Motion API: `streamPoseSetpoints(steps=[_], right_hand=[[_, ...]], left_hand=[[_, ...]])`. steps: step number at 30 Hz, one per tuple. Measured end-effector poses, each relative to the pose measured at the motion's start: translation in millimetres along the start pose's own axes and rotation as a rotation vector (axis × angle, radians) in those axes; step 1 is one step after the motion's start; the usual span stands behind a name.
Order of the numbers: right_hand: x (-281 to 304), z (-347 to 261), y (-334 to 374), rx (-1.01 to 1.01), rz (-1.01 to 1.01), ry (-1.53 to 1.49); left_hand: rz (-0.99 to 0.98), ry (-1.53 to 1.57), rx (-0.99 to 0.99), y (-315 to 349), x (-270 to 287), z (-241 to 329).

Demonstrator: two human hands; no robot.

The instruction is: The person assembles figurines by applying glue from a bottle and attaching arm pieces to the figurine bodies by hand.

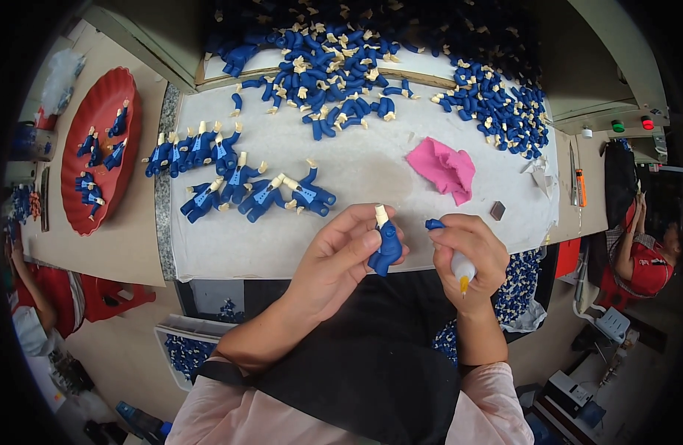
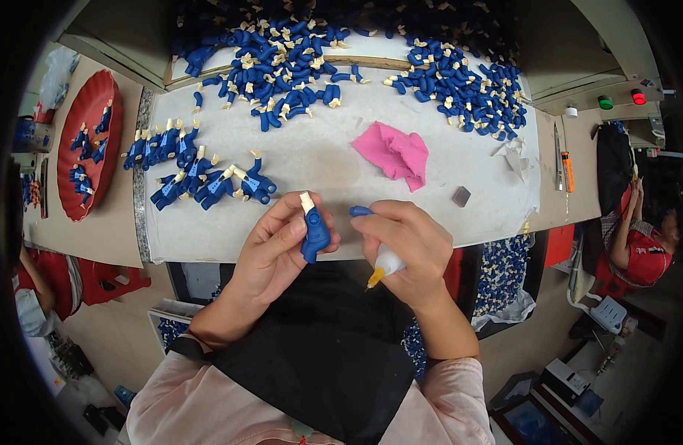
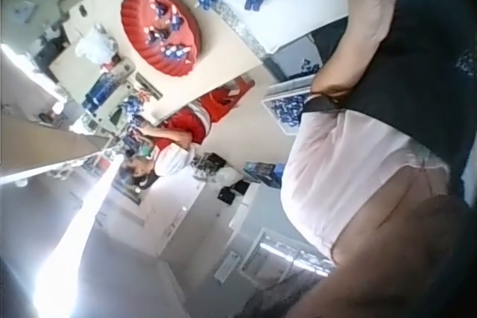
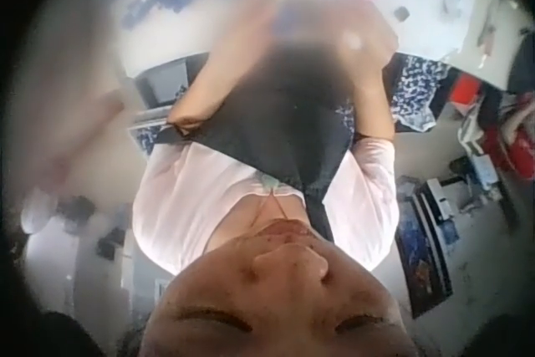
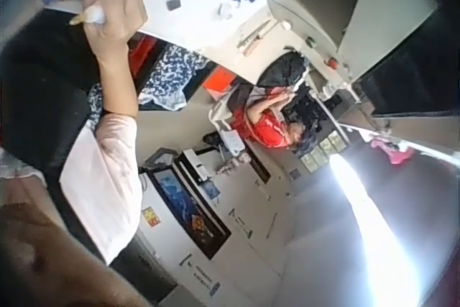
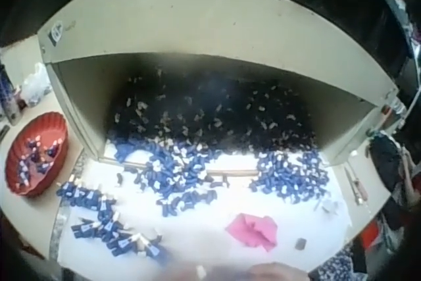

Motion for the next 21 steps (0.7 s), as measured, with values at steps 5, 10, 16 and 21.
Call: streamPoseSetpoints(steps=[5,10,16,21], right_hand=[[-0.1,1.1,2.3,-0.015,-0.02,0.007],[2.6,0.4,4.4,0.026,0.016,-0.023],[1.4,1.3,3.1,0.039,-0.018,-0.023],[-1.4,2.2,5.2,-0.008,-0.027,-0.023]], left_hand=[[0.003,-0.001,-0.002,0.0,0.0,0.2],[-0.011,0.007,-0.002,-0.6,0.3,0.2],[-0.013,0.045,0.001,-0.6,-2.1,2.3],[-0.016,0.046,0.001,-1.4,-1.9,2.3]])
Point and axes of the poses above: each hand's wrist, its own y-axis away from the middle knuckle, its own x-axis out of the back of the hand, z = x × y, the point moved 7 cm from there along -y, towards the middle knuckle, and after that the axes turned 5 degrees about z, right-handed, at the moved point
